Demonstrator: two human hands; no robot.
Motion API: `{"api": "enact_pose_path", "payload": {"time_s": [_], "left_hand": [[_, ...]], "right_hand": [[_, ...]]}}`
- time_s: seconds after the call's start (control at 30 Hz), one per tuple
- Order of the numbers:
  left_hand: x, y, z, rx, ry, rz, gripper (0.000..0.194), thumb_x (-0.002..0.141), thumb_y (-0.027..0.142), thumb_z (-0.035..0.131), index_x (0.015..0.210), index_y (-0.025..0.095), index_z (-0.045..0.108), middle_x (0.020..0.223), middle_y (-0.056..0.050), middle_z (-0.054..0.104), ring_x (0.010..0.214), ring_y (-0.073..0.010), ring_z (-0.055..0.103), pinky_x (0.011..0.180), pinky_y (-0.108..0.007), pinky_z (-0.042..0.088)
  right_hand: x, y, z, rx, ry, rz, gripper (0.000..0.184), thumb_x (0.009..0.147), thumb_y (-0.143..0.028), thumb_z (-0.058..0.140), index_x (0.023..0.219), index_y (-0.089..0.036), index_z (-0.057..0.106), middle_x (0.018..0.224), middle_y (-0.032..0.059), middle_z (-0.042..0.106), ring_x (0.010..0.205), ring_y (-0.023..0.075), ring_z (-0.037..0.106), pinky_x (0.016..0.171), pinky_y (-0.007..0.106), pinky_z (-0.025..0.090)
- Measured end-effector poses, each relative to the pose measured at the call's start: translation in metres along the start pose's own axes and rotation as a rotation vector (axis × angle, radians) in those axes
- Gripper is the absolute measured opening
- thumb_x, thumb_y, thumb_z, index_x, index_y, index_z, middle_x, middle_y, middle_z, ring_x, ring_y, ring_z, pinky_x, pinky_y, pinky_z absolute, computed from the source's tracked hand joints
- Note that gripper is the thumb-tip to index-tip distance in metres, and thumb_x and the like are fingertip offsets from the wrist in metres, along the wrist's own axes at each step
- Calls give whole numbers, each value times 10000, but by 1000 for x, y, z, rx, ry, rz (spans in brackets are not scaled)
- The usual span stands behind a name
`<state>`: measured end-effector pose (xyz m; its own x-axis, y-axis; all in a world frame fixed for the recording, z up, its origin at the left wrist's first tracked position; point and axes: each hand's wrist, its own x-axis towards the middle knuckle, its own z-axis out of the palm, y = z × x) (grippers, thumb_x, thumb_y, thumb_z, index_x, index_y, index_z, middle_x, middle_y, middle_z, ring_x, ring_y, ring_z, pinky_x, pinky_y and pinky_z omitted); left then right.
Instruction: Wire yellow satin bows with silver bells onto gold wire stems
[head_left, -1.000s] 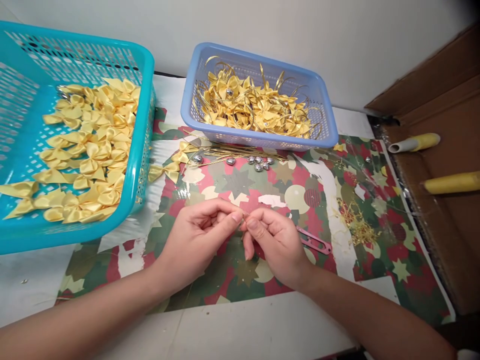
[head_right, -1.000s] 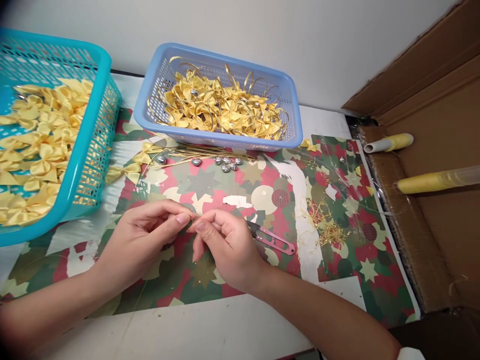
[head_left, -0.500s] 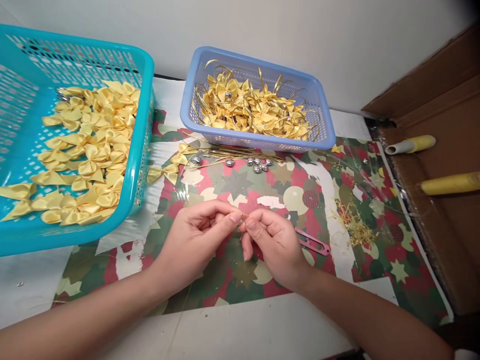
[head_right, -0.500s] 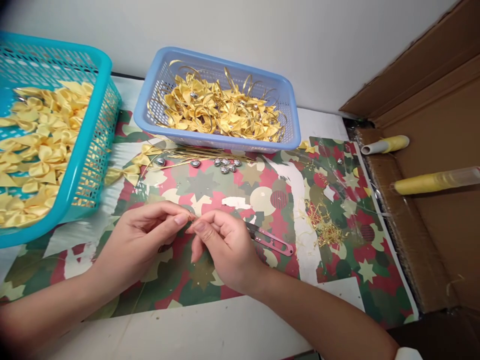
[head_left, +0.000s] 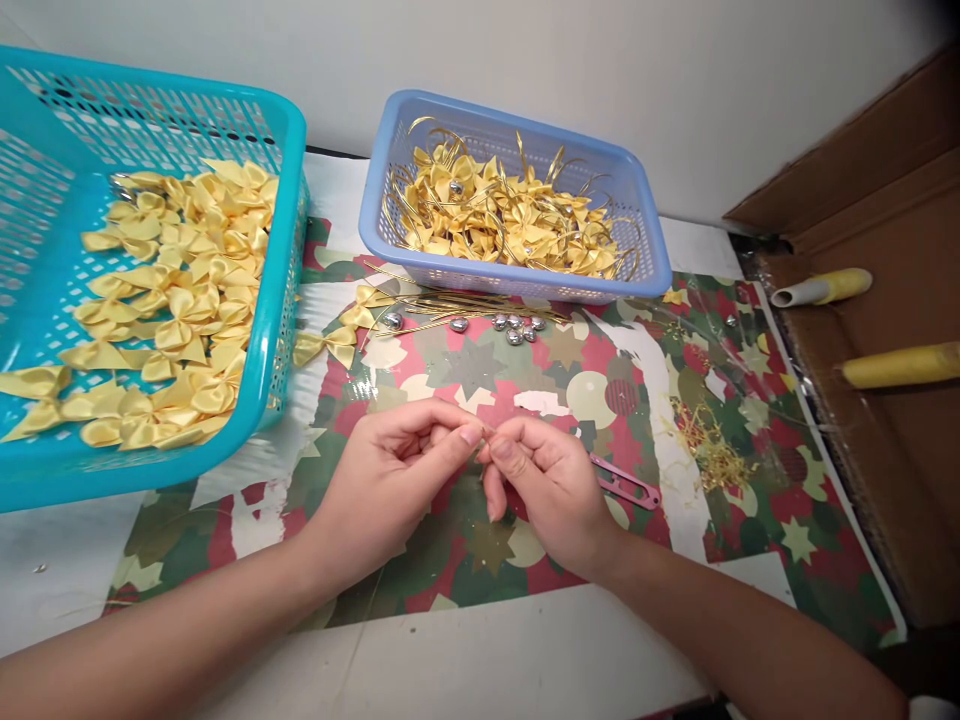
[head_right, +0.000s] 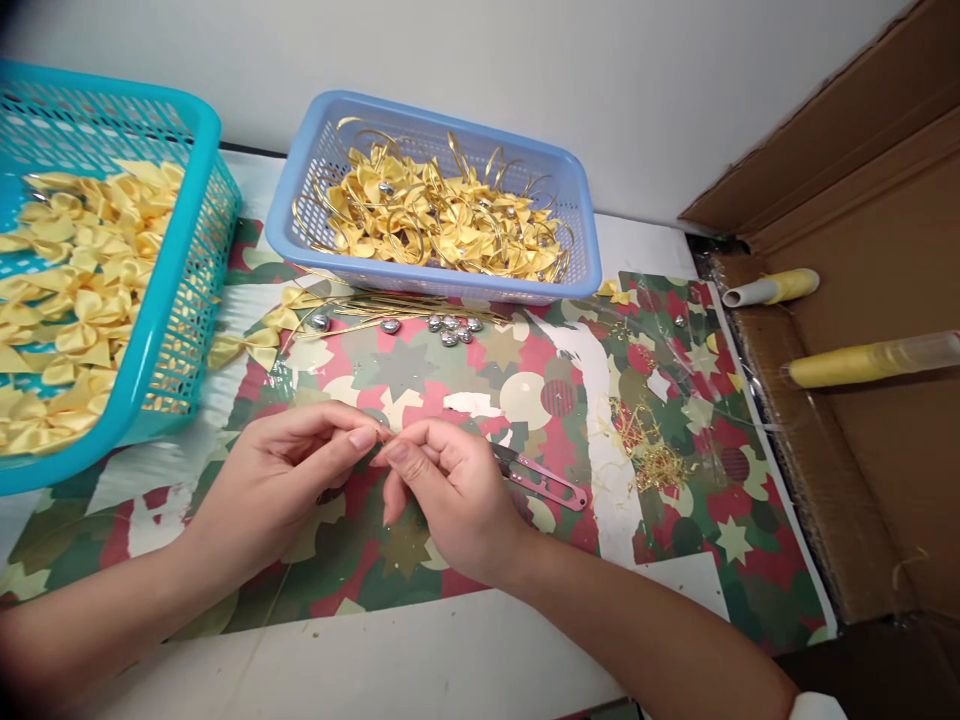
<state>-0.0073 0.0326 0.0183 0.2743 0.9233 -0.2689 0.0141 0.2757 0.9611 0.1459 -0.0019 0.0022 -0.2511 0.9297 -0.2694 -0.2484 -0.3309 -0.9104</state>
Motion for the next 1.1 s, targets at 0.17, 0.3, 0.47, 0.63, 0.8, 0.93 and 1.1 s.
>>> {"api": "enact_pose_path", "payload": {"time_s": [0.17, 0.3, 0.47, 0.63, 0.8, 0.93, 1.1], "left_hand": [[-1, -1, -1, 39, 4, 16, 127, 794, 260, 657, 699, 201, 717, 578, 25, 665, 516, -75, 549, 495, -139, 442], [0, -1, -1, 56, 5, 19, 130, 795, 265, 655, 701, 200, 717, 587, 21, 669, 521, -79, 548, 500, -146, 445], [0, 0, -1, 64, 7, 21, 140, 791, 271, 652, 695, 190, 713, 575, 19, 656, 507, -79, 534, 477, -148, 429], [0, 2, 0, 68, 20, 11, 145, 776, 269, 656, 674, 178, 702, 539, 22, 630, 479, -73, 503, 445, -143, 400], [0, 2, 0, 60, 15, 10, 157, 772, 272, 658, 654, 175, 692, 522, 26, 607, 465, -67, 475, 426, -141, 374], [-1, 1, -1, 80, 24, 7, 155, 777, 273, 656, 668, 172, 698, 533, 21, 609, 470, -72, 475, 431, -148, 379], [-1, 1, -1, 76, 11, 11, 151, 788, 275, 657, 681, 176, 698, 561, 17, 635, 494, -74, 504, 450, -146, 398]], "right_hand": [[1, -1, -1, -2, -2, 10, 202, 949, -326, 529, 814, -192, 598, 512, -73, 575, 479, 49, 476, 515, 180, 378], [1, -1, -1, -6, -3, 14, 199, 949, -325, 528, 819, -191, 597, 515, -72, 578, 481, 50, 476, 520, 181, 381], [1, -2, -1, -26, -3, 17, 210, 949, -340, 525, 820, -189, 593, 518, -69, 578, 472, 54, 461, 512, 186, 379], [0, -2, -2, -49, -3, 28, 222, 941, -365, 529, 819, -188, 584, 516, -60, 574, 471, 67, 462, 509, 201, 385], [0, -2, -3, -65, -4, 41, 232, 936, -382, 531, 814, -192, 583, 507, -60, 563, 469, 76, 457, 506, 211, 382], [0, -2, -3, -63, -6, 48, 228, 935, -380, 535, 817, -190, 583, 504, -64, 551, 464, 70, 444, 488, 202, 362], [-1, -2, -3, -65, -10, 50, 237, 935, -383, 531, 809, -187, 577, 499, -66, 536, 465, 71, 452, 506, 207, 383]]}}
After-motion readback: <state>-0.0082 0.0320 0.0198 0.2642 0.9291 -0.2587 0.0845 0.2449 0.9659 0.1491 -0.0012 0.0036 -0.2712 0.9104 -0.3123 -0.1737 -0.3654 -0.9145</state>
